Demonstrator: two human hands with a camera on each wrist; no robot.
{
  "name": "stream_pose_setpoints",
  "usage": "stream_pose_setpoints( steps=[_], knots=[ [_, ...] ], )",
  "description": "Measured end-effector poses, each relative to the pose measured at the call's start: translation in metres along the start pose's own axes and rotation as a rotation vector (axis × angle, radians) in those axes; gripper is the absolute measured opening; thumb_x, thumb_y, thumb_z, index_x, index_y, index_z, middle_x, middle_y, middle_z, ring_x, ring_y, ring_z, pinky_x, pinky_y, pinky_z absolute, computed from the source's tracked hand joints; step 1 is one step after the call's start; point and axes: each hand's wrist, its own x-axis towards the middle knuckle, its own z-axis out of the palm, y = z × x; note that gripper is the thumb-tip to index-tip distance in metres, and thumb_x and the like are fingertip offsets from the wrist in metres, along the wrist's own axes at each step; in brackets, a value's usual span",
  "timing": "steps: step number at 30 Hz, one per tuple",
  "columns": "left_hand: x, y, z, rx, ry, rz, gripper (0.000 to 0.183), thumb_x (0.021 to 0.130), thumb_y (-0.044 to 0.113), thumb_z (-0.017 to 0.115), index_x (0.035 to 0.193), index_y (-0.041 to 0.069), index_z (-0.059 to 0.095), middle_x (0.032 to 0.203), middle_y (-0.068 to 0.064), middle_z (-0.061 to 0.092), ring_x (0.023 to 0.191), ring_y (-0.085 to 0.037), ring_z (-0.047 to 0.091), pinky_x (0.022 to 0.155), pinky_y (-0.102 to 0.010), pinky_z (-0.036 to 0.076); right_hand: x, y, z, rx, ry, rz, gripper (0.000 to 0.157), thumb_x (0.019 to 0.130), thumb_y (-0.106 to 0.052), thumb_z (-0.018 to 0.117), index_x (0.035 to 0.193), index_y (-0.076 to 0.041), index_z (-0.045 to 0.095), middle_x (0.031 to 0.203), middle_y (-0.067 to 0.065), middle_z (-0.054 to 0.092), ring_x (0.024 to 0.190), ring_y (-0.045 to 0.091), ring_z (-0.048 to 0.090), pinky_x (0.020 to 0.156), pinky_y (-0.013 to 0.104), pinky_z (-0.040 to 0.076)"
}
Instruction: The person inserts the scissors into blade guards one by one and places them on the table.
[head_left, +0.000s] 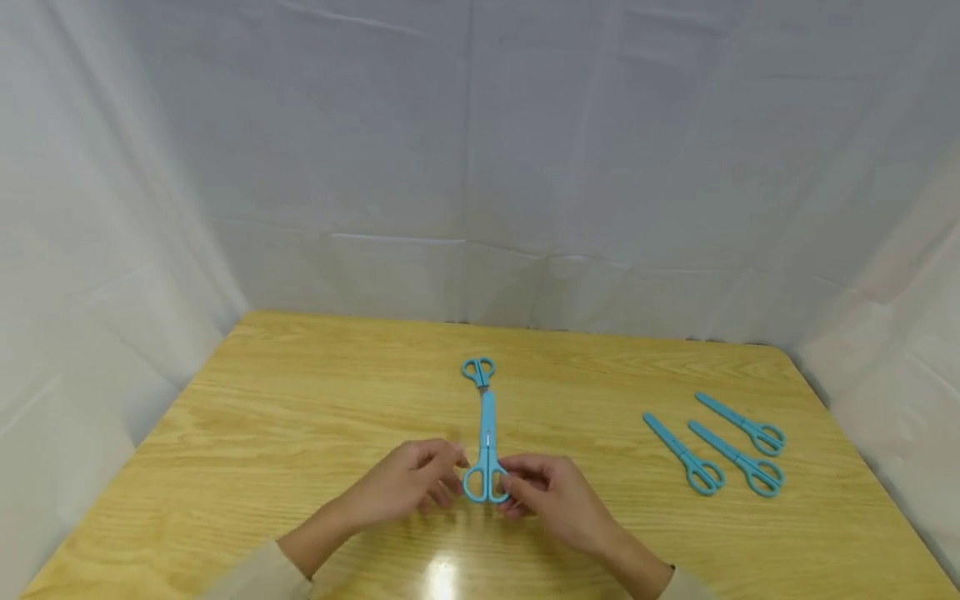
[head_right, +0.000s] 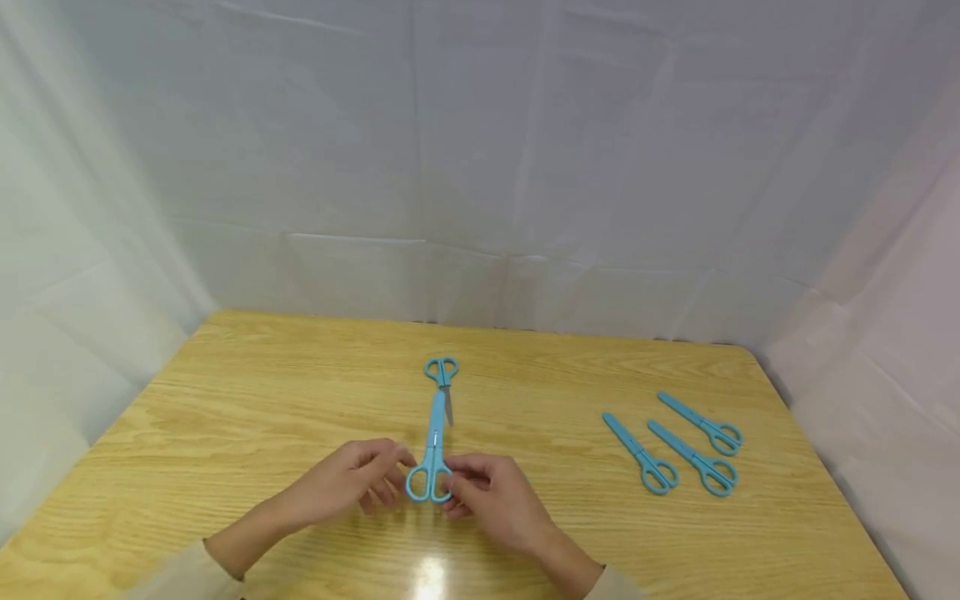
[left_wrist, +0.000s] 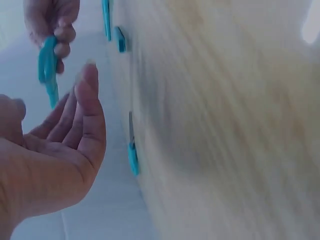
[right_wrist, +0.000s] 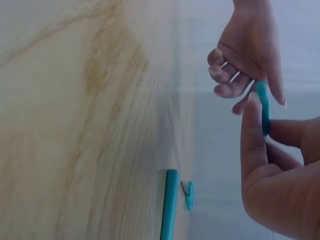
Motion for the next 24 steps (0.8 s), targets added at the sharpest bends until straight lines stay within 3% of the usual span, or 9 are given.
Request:
stream_pose_setpoints(
  steps=[3, 7, 11, 14, 17, 24],
  knots=[
    [-0.001, 0.002, -0.01, 0.249, 0.069, 0.087, 0.043, 0.1, 0.036, 0.048, 0.131, 0.006, 0.052, 0.11, -0.01, 0.062, 0.085, -0.021, 0.063, 0.062, -0.035, 0.053, -0.003, -0.001, -0.006, -0.014, -0.082, 0.013, 0.029, 0.096, -0.005, 0.056, 0.12, 0.011, 0.058, 0.094, 0.016, 0.068, 0.08, 0.03, 0.067, 0.071, 0.036, 0.056],
    [-0.003, 0.004, -0.02, 0.724, 0.12, 0.273, 0.052, 0.094, 0.023, 0.062, 0.142, 0.015, 0.044, 0.13, -0.005, 0.051, 0.099, -0.017, 0.059, 0.068, -0.028, 0.051, -0.006, -0.003, -0.012, -0.05, -0.201, 0.029, 0.027, 0.096, -0.007, 0.055, 0.12, 0.005, 0.062, 0.093, 0.013, 0.068, 0.076, 0.024, 0.067, 0.07, 0.039, 0.055],
    [-0.002, 0.008, -0.026, 0.989, 0.05, 0.455, 0.053, 0.086, 0.017, 0.071, 0.136, 0.016, 0.053, 0.135, -0.006, 0.05, 0.11, -0.021, 0.056, 0.08, -0.034, 0.052, -0.007, -0.004, -0.017, -0.075, -0.284, 0.012, 0.025, 0.097, -0.007, 0.054, 0.118, 0.002, 0.064, 0.094, 0.016, 0.066, 0.075, 0.018, 0.066, 0.069, 0.039, 0.055],
    [0.0, 0.013, -0.026, 1.041, -0.048, 0.546, 0.035, 0.085, 0.017, 0.073, 0.119, 0.015, 0.066, 0.118, 0.0, 0.061, 0.102, -0.014, 0.059, 0.08, -0.03, 0.051, -0.007, -0.004, -0.019, -0.094, -0.316, -0.017, 0.023, 0.097, -0.006, 0.053, 0.115, 0.001, 0.066, 0.093, 0.016, 0.066, 0.073, 0.015, 0.065, 0.068, 0.041, 0.055],
    [0.0, 0.016, -0.024, 1.034, -0.13, 0.582, 0.017, 0.085, 0.019, 0.073, 0.101, 0.016, 0.072, 0.095, 0.008, 0.065, 0.082, -0.003, 0.059, 0.07, -0.021, 0.05, -0.007, -0.004, -0.021, -0.118, -0.324, -0.03, 0.022, 0.098, -0.007, 0.053, 0.114, -0.001, 0.067, 0.093, 0.011, 0.068, 0.073, 0.015, 0.065, 0.068, 0.044, 0.054],
    [0.0, 0.013, -0.018, 1.032, -0.116, 0.575, 0.006, 0.084, 0.025, 0.073, 0.083, 0.022, 0.068, 0.072, 0.017, 0.057, 0.059, 0.006, 0.043, 0.052, -0.014, 0.038, -0.006, -0.009, -0.027, -0.261, -0.268, -0.029, 0.024, 0.098, -0.013, 0.053, 0.114, 0.0, 0.067, 0.091, 0.0, 0.069, 0.072, 0.018, 0.064, 0.065, 0.041, 0.055]
  ],
)
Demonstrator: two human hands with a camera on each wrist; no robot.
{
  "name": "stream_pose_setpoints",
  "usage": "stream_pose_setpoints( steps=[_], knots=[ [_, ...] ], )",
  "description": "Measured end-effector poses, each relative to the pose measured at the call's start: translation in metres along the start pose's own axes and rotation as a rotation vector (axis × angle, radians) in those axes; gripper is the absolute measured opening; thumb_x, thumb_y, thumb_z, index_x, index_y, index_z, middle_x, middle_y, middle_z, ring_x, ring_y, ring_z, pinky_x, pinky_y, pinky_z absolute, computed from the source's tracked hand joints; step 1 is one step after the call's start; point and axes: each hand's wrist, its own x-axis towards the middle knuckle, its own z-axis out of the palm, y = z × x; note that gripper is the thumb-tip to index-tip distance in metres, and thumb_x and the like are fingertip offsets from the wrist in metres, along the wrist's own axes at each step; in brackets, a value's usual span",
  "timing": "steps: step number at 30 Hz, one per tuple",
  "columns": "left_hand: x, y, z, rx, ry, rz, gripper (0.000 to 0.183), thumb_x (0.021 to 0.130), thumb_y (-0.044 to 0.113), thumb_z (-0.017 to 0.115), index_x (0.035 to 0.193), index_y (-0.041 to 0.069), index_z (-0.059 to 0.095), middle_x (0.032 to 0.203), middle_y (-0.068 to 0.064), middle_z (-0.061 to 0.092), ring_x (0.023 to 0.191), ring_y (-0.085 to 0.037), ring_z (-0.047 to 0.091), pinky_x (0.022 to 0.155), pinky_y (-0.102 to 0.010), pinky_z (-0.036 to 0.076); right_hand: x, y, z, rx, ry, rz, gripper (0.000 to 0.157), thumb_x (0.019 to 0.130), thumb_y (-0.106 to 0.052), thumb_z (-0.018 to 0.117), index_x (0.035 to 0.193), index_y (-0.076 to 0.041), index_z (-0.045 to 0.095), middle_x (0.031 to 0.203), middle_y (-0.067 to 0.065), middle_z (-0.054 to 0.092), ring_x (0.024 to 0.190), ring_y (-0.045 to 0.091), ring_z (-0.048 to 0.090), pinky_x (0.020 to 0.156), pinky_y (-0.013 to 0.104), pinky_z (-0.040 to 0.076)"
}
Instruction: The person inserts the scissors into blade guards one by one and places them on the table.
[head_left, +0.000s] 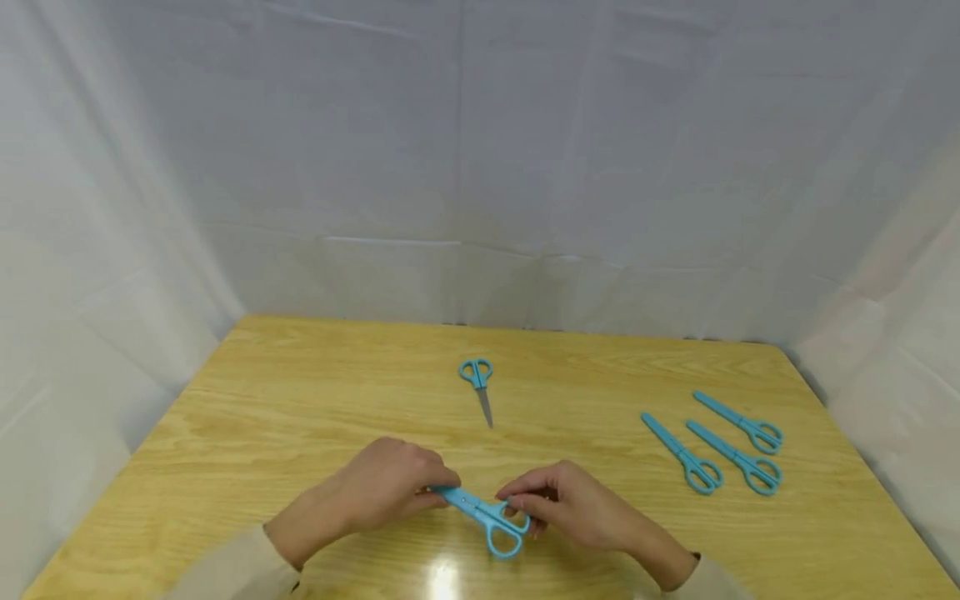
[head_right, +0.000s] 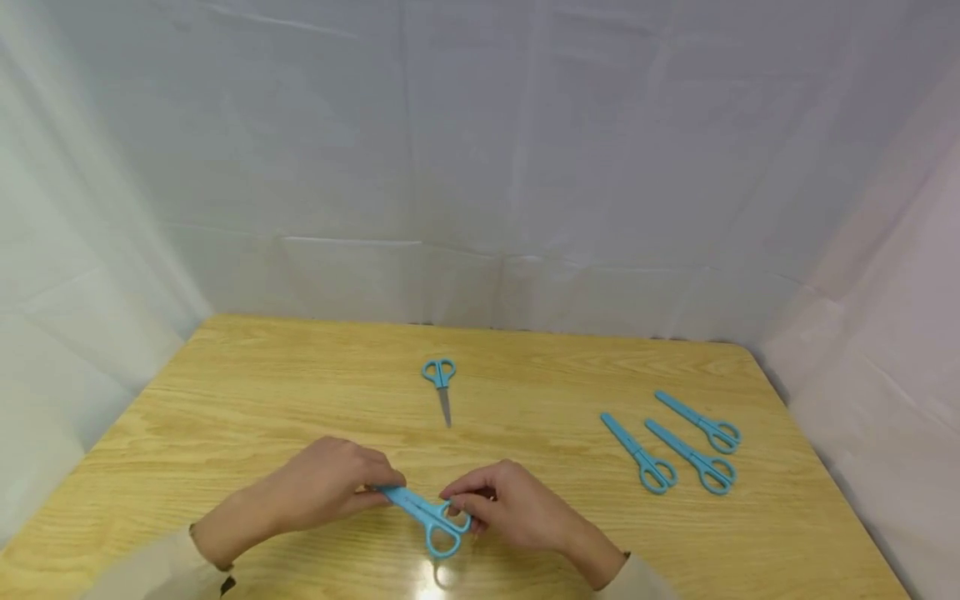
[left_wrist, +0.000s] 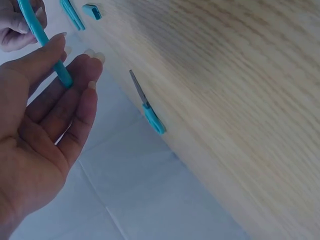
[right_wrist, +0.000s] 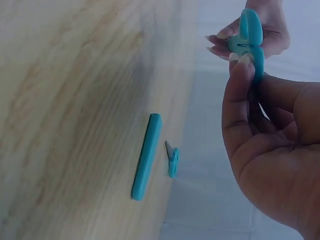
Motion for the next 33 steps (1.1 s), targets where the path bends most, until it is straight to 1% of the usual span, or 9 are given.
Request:
stream_pose_setpoints(
  steps=[4, 8, 11, 12, 16, 20, 24, 29, 33],
  knots=[
    [-0.002, 0.001, 0.003, 0.017, 0.043, -0.027, 0.014, 0.083, 0.024, 0.074, 0.076, 0.023, 0.061, 0.066, 0.017, 0.05, 0.055, 0.004, 0.037, 0.049, -0.015, 0.034, -0.003, -0.006, -0.001, -0.224, 0.105, -0.01, 0.033, 0.098, -0.032, 0.053, 0.119, -0.008, 0.065, 0.101, -0.005, 0.066, 0.081, 0.014, 0.063, 0.069, 0.032, 0.054],
    [-0.005, 0.004, 0.004, 0.05, 0.074, -0.089, 0.016, 0.082, 0.024, 0.075, 0.075, 0.023, 0.061, 0.064, 0.017, 0.049, 0.053, 0.003, 0.036, 0.047, -0.017, 0.033, -0.008, -0.015, 0.007, -0.613, 0.235, -0.092, 0.047, 0.091, -0.048, 0.059, 0.123, -0.014, 0.062, 0.116, -0.004, 0.062, 0.095, 0.014, 0.062, 0.073, 0.03, 0.053],
    [-0.008, 0.006, 0.006, 0.06, 0.09, -0.124, 0.01, 0.082, 0.024, 0.074, 0.079, 0.022, 0.065, 0.066, 0.015, 0.053, 0.053, 0.004, 0.039, 0.046, -0.017, 0.035, -0.009, -0.023, 0.016, -0.862, 0.242, -0.128, 0.055, 0.085, -0.049, 0.067, 0.128, -0.015, 0.059, 0.126, 0.001, 0.058, 0.106, 0.019, 0.059, 0.076, 0.035, 0.054],
    [-0.008, 0.007, 0.006, 0.056, 0.095, -0.13, 0.009, 0.082, 0.024, 0.074, 0.081, 0.022, 0.066, 0.066, 0.015, 0.055, 0.053, 0.004, 0.039, 0.046, -0.017, 0.035, -0.009, -0.025, 0.018, -0.913, 0.229, -0.141, 0.057, 0.083, -0.047, 0.07, 0.129, -0.015, 0.059, 0.128, 0.003, 0.057, 0.108, 0.02, 0.058, 0.076, 0.036, 0.054],
    [-0.009, 0.01, 0.008, 0.002, 0.091, -0.146, 0.006, 0.084, 0.023, 0.073, 0.084, 0.02, 0.068, 0.068, 0.013, 0.057, 0.052, 0.005, 0.04, 0.045, -0.015, 0.034, -0.007, -0.029, 0.025, -0.959, 0.157, -0.125, 0.055, 0.082, -0.033, 0.076, 0.131, -0.015, 0.058, 0.13, 0.002, 0.055, 0.109, 0.02, 0.056, 0.076, 0.033, 0.053],
    [-0.009, 0.012, 0.009, -0.015, 0.08, -0.149, 0.006, 0.084, 0.023, 0.073, 0.084, 0.019, 0.069, 0.068, 0.013, 0.058, 0.051, 0.005, 0.038, 0.045, -0.014, 0.033, -0.004, -0.028, 0.028, -0.954, 0.15, -0.131, 0.05, 0.078, -0.023, 0.08, 0.123, -0.013, 0.063, 0.12, -0.003, 0.058, 0.1, 0.016, 0.057, 0.073, 0.026, 0.052],
    [-0.009, 0.013, 0.012, 0.021, 0.086, -0.14, 0.007, 0.083, 0.023, 0.074, 0.084, 0.019, 0.069, 0.07, 0.012, 0.059, 0.052, 0.005, 0.038, 0.046, -0.014, 0.034, -0.002, -0.028, 0.03, -0.971, 0.147, -0.12, 0.047, 0.075, -0.022, 0.083, 0.119, -0.014, 0.065, 0.113, -0.006, 0.058, 0.095, 0.013, 0.057, 0.071, 0.025, 0.051],
    [-0.007, 0.015, 0.016, 0.0, 0.084, -0.136, 0.01, 0.082, 0.021, 0.075, 0.09, 0.017, 0.072, 0.075, 0.01, 0.062, 0.058, 0.005, 0.046, 0.051, -0.015, 0.04, -0.002, -0.026, 0.03, -1.013, 0.146, -0.106, 0.045, 0.073, -0.026, 0.084, 0.112, -0.014, 0.066, 0.106, -0.008, 0.058, 0.088, 0.01, 0.056, 0.067, 0.023, 0.05],
    [-0.002, 0.017, 0.018, 0.013, 0.084, -0.136, 0.013, 0.084, 0.024, 0.073, 0.095, 0.017, 0.072, 0.079, 0.01, 0.062, 0.058, 0.005, 0.046, 0.051, -0.015, 0.039, -0.005, -0.022, 0.026, -1.035, 0.142, -0.098, 0.048, 0.07, -0.028, 0.086, 0.11, -0.014, 0.064, 0.105, -0.007, 0.059, 0.089, 0.009, 0.056, 0.07, 0.023, 0.05]
  ],
)
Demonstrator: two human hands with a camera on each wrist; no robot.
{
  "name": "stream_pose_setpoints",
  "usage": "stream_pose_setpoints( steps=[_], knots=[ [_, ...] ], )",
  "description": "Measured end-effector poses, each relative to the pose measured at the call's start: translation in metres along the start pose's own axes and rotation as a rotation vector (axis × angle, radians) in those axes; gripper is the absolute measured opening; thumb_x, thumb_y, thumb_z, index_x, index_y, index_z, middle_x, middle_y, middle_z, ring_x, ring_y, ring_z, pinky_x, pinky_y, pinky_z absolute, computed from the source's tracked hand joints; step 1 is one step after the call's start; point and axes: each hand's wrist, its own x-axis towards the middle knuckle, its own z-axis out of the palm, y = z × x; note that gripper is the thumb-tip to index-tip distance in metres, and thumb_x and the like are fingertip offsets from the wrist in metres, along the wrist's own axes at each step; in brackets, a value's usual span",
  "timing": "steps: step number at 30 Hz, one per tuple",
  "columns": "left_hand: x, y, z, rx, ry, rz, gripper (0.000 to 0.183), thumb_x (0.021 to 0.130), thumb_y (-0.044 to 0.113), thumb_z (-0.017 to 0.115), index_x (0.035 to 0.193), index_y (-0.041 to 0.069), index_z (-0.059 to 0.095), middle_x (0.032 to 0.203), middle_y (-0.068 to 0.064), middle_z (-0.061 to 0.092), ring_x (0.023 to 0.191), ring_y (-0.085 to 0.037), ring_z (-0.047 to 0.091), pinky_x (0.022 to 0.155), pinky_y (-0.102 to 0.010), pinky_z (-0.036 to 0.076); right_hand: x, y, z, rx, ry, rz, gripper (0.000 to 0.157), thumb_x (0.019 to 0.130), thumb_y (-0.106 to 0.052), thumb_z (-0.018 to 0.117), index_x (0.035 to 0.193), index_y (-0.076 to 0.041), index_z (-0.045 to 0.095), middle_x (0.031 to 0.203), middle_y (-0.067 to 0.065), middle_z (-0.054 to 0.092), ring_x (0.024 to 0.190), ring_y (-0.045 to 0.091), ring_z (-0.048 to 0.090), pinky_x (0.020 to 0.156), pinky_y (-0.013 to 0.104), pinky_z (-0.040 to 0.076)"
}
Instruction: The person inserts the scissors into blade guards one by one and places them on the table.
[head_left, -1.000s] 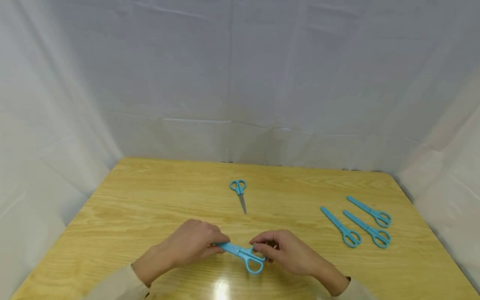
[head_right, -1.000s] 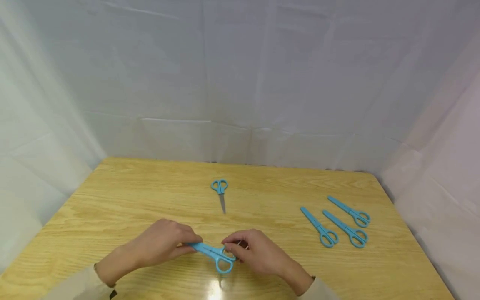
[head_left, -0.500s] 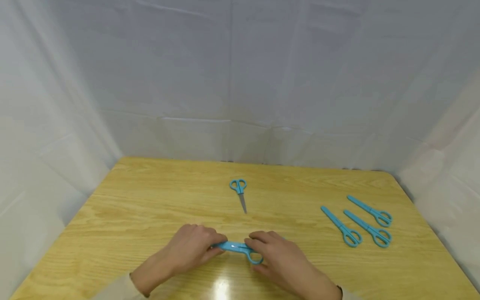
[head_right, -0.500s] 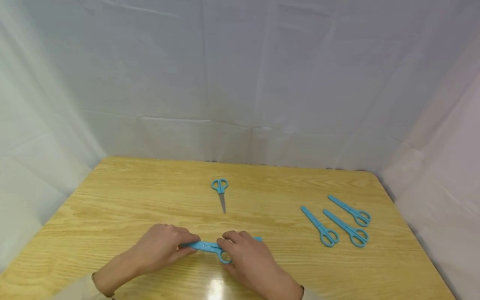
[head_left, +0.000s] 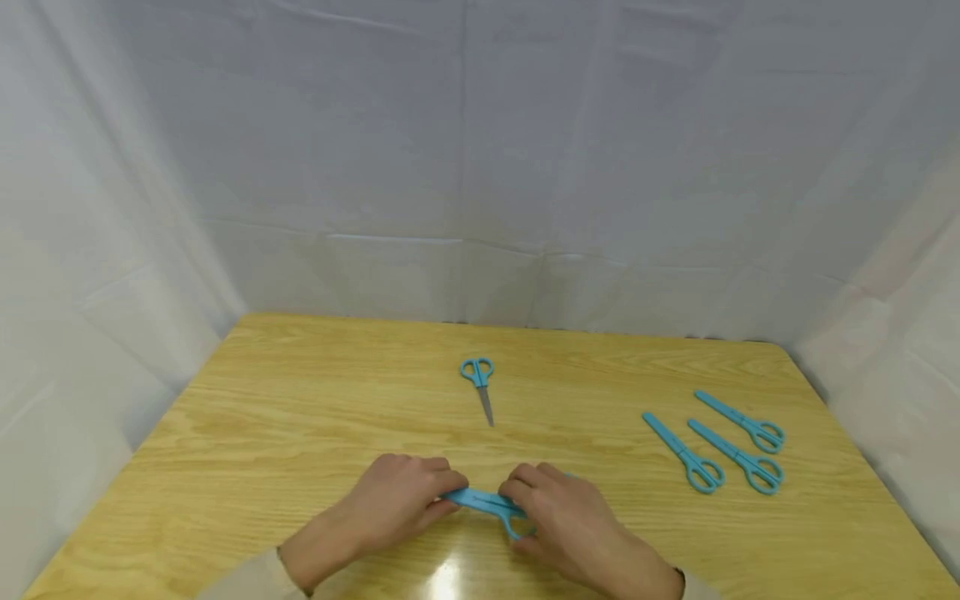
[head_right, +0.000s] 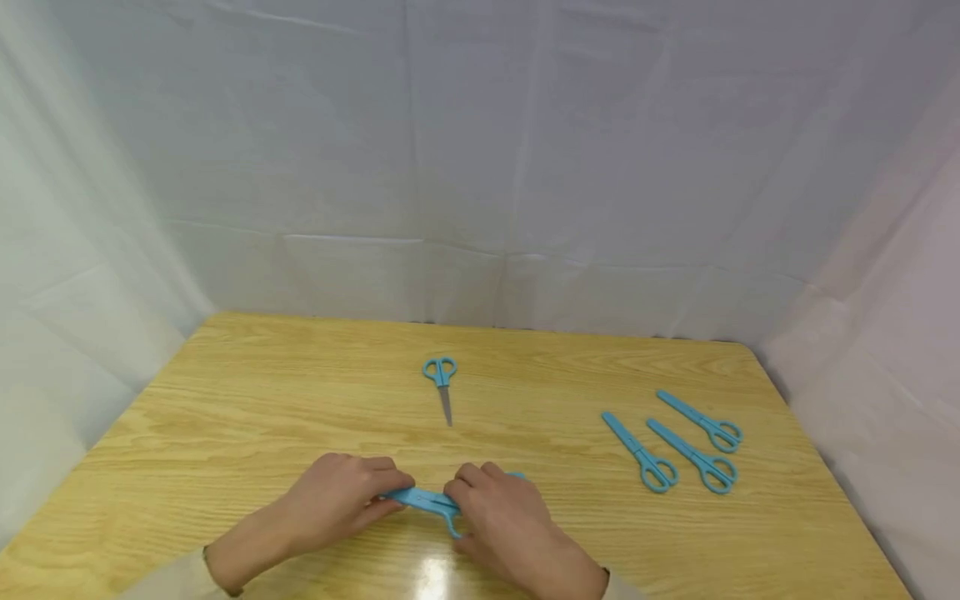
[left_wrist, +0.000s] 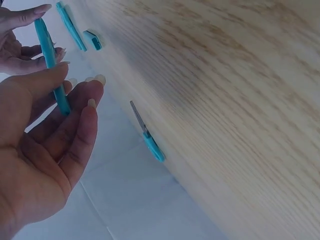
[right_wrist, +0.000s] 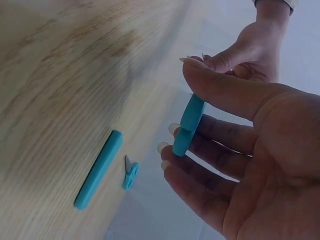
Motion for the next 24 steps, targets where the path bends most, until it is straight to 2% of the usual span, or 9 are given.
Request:
stream_pose_setpoints(
  steps=[4, 7, 10, 12, 16, 20, 24],
  knots=[
    [0.007, 0.003, 0.002, 0.022, 0.014, 0.009, 0.014, 0.086, 0.026, 0.071, 0.097, 0.017, 0.071, 0.079, 0.01, 0.061, 0.056, 0.004, 0.044, 0.048, -0.015, 0.037, -0.005, 0.007, 0.0, -0.008, 0.016, 0.017, 0.051, 0.069, -0.029, 0.086, 0.111, -0.014, 0.063, 0.107, -0.007, 0.059, 0.093, 0.01, 0.056, 0.073, 0.026, 0.051],
    [0.013, 0.004, 0.003, 0.042, 0.027, 0.012, 0.02, 0.085, 0.026, 0.072, 0.102, 0.017, 0.07, 0.086, 0.008, 0.063, 0.061, 0.001, 0.052, 0.05, -0.018, 0.041, -0.008, 0.012, 0.0, -0.011, 0.041, 0.029, 0.052, 0.068, -0.028, 0.087, 0.112, -0.014, 0.064, 0.108, -0.007, 0.059, 0.095, 0.01, 0.056, 0.075, 0.027, 0.052],
    [0.018, 0.005, 0.003, 0.059, 0.033, 0.008, 0.034, 0.083, 0.029, 0.074, 0.115, 0.016, 0.068, 0.1, 0.005, 0.066, 0.075, -0.008, 0.062, 0.056, -0.024, 0.048, -0.011, 0.017, 0.0, -0.017, 0.062, 0.038, 0.052, 0.068, -0.029, 0.087, 0.112, -0.013, 0.064, 0.109, -0.006, 0.06, 0.095, 0.011, 0.057, 0.076, 0.029, 0.052],
    [0.021, 0.003, 0.002, 0.075, 0.027, -0.008, 0.047, 0.081, 0.031, 0.075, 0.124, 0.016, 0.063, 0.11, 0.002, 0.065, 0.086, -0.013, 0.064, 0.061, -0.028, 0.052, -0.013, 0.021, 0.0, -0.017, 0.071, 0.059, 0.052, 0.068, -0.03, 0.086, 0.112, -0.013, 0.064, 0.109, -0.006, 0.06, 0.095, 0.012, 0.058, 0.075, 0.03, 0.052],
    [0.028, -0.005, 0.001, 0.122, 0.008, -0.056, 0.062, 0.079, 0.038, 0.076, 0.134, 0.017, 0.055, 0.123, -0.002, 0.059, 0.097, -0.021, 0.061, 0.066, -0.035, 0.053, -0.019, 0.033, -0.002, -0.022, 0.067, 0.147, 0.051, 0.07, -0.033, 0.085, 0.113, -0.014, 0.064, 0.111, -0.005, 0.06, 0.097, 0.015, 0.059, 0.071, 0.033, 0.053],
    [0.034, -0.012, 0.003, 0.156, 0.014, -0.076, 0.06, 0.082, 0.043, 0.072, 0.133, 0.017, 0.055, 0.126, -0.005, 0.057, 0.099, -0.024, 0.061, 0.07, -0.039, 0.053, -0.028, 0.053, -0.003, -0.016, 0.062, 0.258, 0.05, 0.071, -0.035, 0.084, 0.114, -0.017, 0.064, 0.114, -0.005, 0.06, 0.099, 0.018, 0.061, 0.061, 0.028, 0.052],
    [0.037, -0.017, 0.008, 0.17, 0.013, -0.084, 0.057, 0.086, 0.046, 0.067, 0.134, 0.017, 0.055, 0.13, -0.007, 0.054, 0.105, -0.027, 0.058, 0.078, -0.044, 0.051, -0.038, 0.075, 0.001, -0.014, 0.09, 0.343, 0.051, 0.071, -0.034, 0.084, 0.114, -0.017, 0.065, 0.112, -0.004, 0.061, 0.097, 0.017, 0.061, 0.06, 0.026, 0.051]
  ],
)
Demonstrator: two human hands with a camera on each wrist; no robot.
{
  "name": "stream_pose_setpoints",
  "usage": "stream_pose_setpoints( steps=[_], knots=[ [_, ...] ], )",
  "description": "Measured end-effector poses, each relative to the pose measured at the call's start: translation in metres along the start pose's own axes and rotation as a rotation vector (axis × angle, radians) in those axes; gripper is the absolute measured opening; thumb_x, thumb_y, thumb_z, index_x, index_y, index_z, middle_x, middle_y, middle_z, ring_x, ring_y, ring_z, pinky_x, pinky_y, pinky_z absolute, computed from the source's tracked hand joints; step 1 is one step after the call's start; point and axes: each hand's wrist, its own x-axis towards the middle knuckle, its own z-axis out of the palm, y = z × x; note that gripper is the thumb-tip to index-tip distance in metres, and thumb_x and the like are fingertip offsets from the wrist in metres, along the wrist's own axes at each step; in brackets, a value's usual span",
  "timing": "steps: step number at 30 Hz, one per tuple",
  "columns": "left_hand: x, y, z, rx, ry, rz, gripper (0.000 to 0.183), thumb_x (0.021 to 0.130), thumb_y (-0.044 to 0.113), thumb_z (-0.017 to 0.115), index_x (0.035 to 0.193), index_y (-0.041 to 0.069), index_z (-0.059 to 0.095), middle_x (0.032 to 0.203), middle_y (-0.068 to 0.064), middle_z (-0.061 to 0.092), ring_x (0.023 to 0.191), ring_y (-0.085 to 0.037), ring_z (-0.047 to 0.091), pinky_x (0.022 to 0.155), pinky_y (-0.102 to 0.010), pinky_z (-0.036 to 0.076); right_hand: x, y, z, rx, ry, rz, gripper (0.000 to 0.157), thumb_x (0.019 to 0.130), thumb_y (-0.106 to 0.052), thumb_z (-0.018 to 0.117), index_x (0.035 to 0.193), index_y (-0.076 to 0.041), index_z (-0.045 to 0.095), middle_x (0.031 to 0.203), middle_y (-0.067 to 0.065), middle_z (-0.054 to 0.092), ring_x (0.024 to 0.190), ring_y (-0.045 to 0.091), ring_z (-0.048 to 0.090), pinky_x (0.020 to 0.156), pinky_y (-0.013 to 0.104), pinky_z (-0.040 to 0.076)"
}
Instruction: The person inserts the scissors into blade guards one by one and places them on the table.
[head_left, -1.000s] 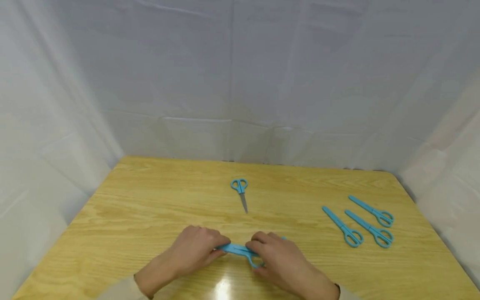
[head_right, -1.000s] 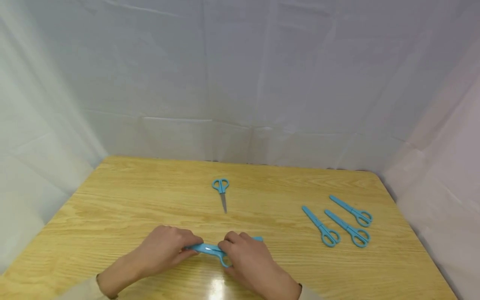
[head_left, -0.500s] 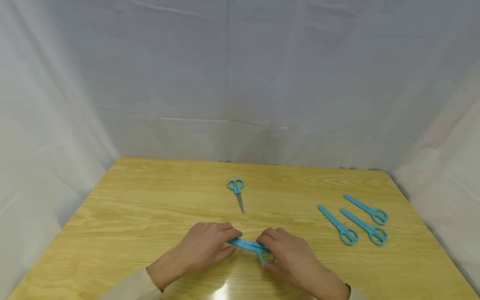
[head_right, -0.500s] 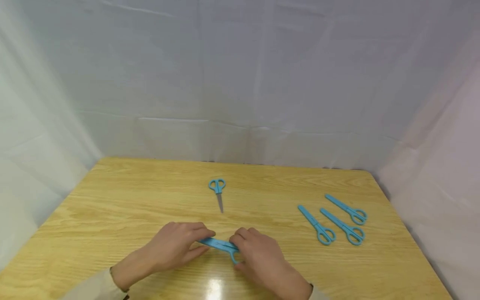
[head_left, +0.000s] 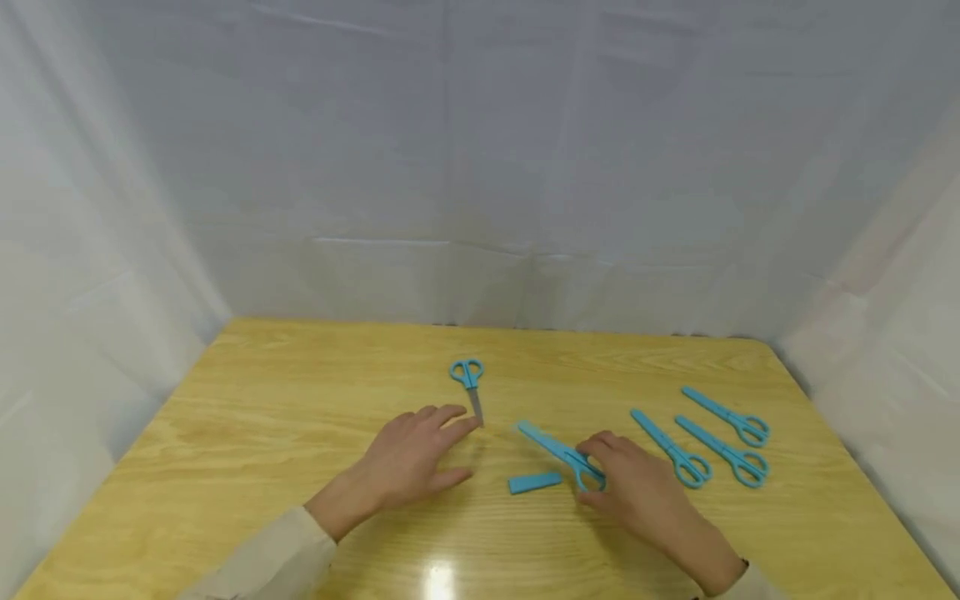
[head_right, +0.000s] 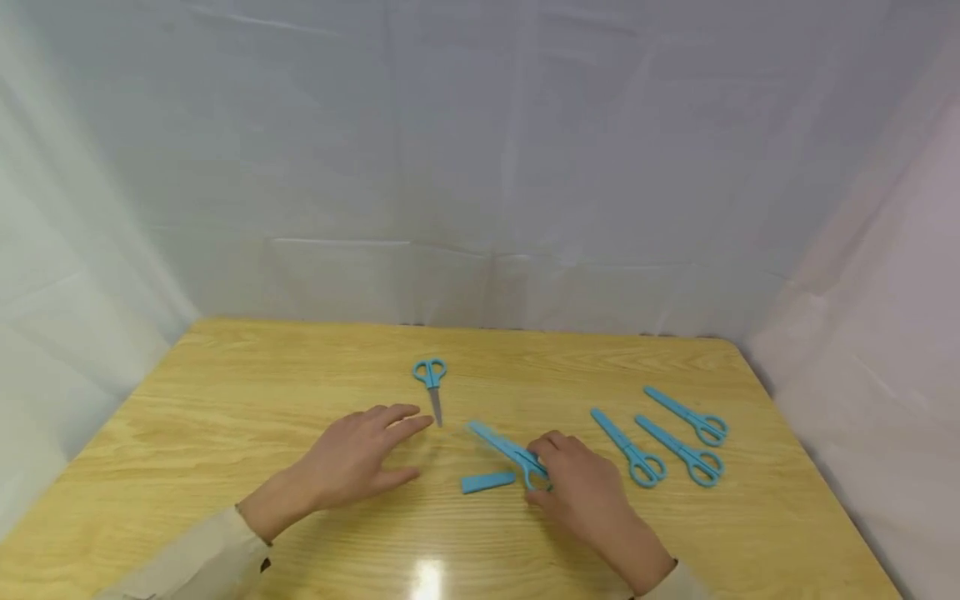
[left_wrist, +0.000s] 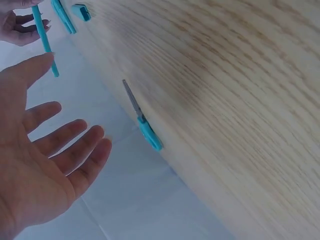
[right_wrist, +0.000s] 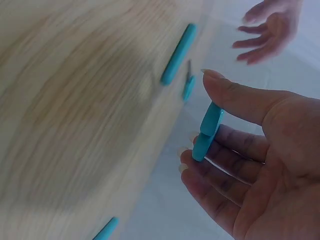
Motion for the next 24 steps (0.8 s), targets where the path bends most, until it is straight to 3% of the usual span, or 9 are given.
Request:
stream_pose_setpoints(
  steps=[5, 8, 16, 24],
  knots=[
    [0.005, -0.002, 0.006, -0.018, -0.002, 0.013, 0.055, 0.09, 0.047, 0.061, 0.135, 0.017, 0.054, 0.134, -0.01, 0.051, 0.113, -0.03, 0.054, 0.086, -0.049, 0.048, -0.001, 0.022, 0.003, 0.01, 0.012, 0.091, 0.051, 0.072, -0.035, 0.083, 0.114, -0.012, 0.065, 0.11, 0.001, 0.062, 0.094, 0.019, 0.062, 0.067, 0.035, 0.053],
    [0.009, -0.003, 0.009, -0.026, -0.012, 0.039, 0.054, 0.092, 0.047, 0.058, 0.136, 0.017, 0.053, 0.135, -0.011, 0.051, 0.116, -0.03, 0.052, 0.088, -0.05, 0.046, -0.002, 0.032, 0.004, 0.004, 0.01, 0.146, 0.052, 0.073, -0.037, 0.082, 0.113, -0.011, 0.065, 0.111, 0.003, 0.062, 0.092, 0.022, 0.063, 0.062, 0.037, 0.052],
    [0.019, -0.005, 0.018, 0.058, -0.008, 0.09, 0.051, 0.094, 0.046, 0.054, 0.136, 0.018, 0.053, 0.133, -0.01, 0.052, 0.119, -0.028, 0.05, 0.092, -0.046, 0.045, -0.004, 0.044, 0.002, 0.007, -0.032, 0.241, 0.058, 0.075, -0.044, 0.079, 0.116, -0.006, 0.064, 0.117, 0.011, 0.061, 0.093, 0.029, 0.063, 0.062, 0.043, 0.053],
    [0.024, -0.01, 0.022, 0.088, -0.03, 0.105, 0.049, 0.095, 0.045, 0.054, 0.136, 0.018, 0.053, 0.134, -0.01, 0.052, 0.119, -0.027, 0.051, 0.091, -0.045, 0.045, -0.006, 0.052, 0.003, -0.02, -0.07, 0.271, 0.058, 0.074, -0.048, 0.078, 0.11, -0.005, 0.064, 0.105, 0.007, 0.062, 0.08, 0.022, 0.062, 0.056, 0.038, 0.05]
  ],
)
